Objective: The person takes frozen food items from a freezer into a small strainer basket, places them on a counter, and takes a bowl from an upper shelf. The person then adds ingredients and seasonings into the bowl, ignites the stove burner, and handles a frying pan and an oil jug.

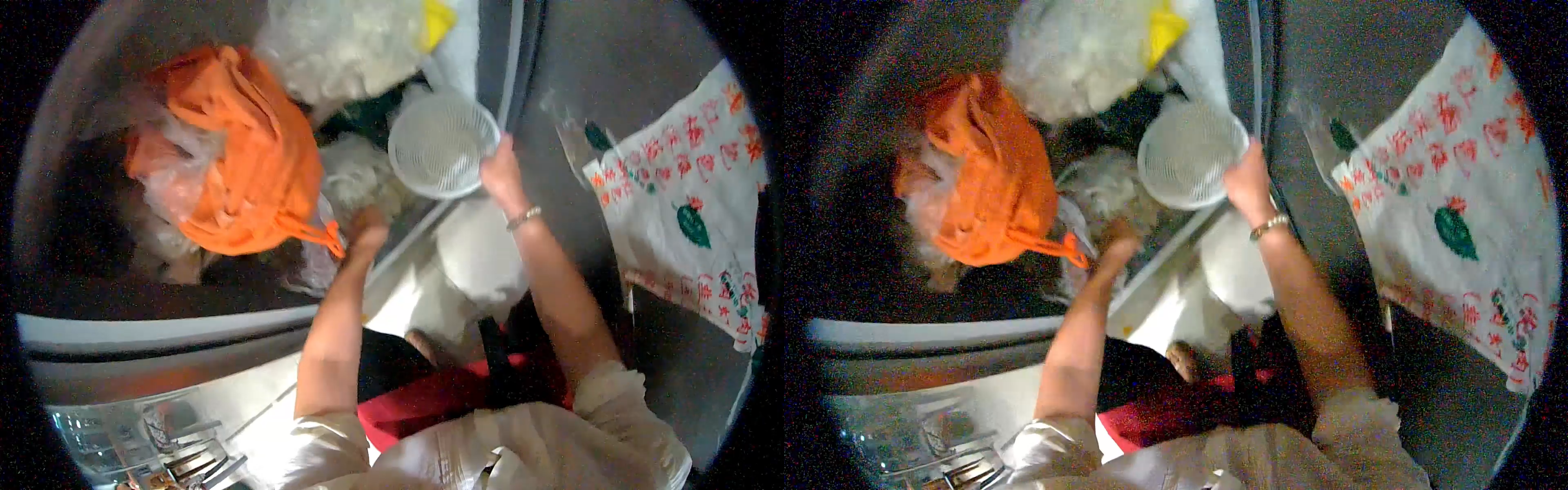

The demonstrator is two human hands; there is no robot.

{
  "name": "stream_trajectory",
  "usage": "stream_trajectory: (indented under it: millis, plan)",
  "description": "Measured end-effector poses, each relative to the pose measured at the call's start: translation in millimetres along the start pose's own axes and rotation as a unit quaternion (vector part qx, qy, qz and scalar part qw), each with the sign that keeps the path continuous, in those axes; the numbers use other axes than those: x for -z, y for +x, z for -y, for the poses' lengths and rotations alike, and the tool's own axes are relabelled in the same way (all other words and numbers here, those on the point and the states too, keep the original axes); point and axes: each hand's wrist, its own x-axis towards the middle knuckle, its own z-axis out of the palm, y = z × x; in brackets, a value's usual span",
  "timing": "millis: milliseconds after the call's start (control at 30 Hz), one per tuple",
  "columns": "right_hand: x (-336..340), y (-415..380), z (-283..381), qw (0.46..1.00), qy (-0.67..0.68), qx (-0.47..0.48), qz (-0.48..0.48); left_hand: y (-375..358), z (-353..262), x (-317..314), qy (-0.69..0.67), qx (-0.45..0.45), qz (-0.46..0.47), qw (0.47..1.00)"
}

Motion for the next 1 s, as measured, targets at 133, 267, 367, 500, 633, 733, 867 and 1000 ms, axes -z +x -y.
stream_trajectory:
  millis: [133, 267, 367, 500, 633, 733, 867, 1000]
  plan:
    - [-71.7, 19.8, -21.0, 0.987, -0.002, 0.162, 0.001, 10.3, 30.9, 13.6, -0.025, -0.136, -0.143, 0.98]
    - [-133.3, 22.5, -16.3, 0.988, -0.087, 0.119, 0.041, 17.9, 37.6, -17.0, -0.028, -0.11, -0.192, 0.975]
    - [-142.1, 31.9, -2.0, 0.953, -0.204, 0.117, 0.192, -32.0, 1.6, 34.1, -0.063, -0.096, -0.153, 0.982]
    - [-168.1, 54.5, -42.4, 0.782, -0.49, 0.311, 0.225, -68.4, -33.4, 61.7, -0.066, -0.252, -0.113, 0.959]
    - [-107.0, 53.4, -18.3, 0.965, -0.151, 0.207, 0.048, -140.1, -96.0, 192.7, -0.232, -0.383, -0.281, 0.849]
    - [-50.1, 43.0, 38.8, 0.972, -0.088, 0.211, 0.048, -130.3, -92.4, 275.6, -0.082, -0.347, -0.352, 0.865]
    - [-8.4, 28.2, 111.7, 0.936, 0.102, 0.316, -0.114, -57.6, -37.4, 319.1, 0.177, -0.142, -0.396, 0.89]
    - [27.0, 28.5, 183.0, 0.901, 0.12, 0.386, -0.161, -47.2, 4.2, 354.1, 0.013, -0.067, -0.168, 0.983]
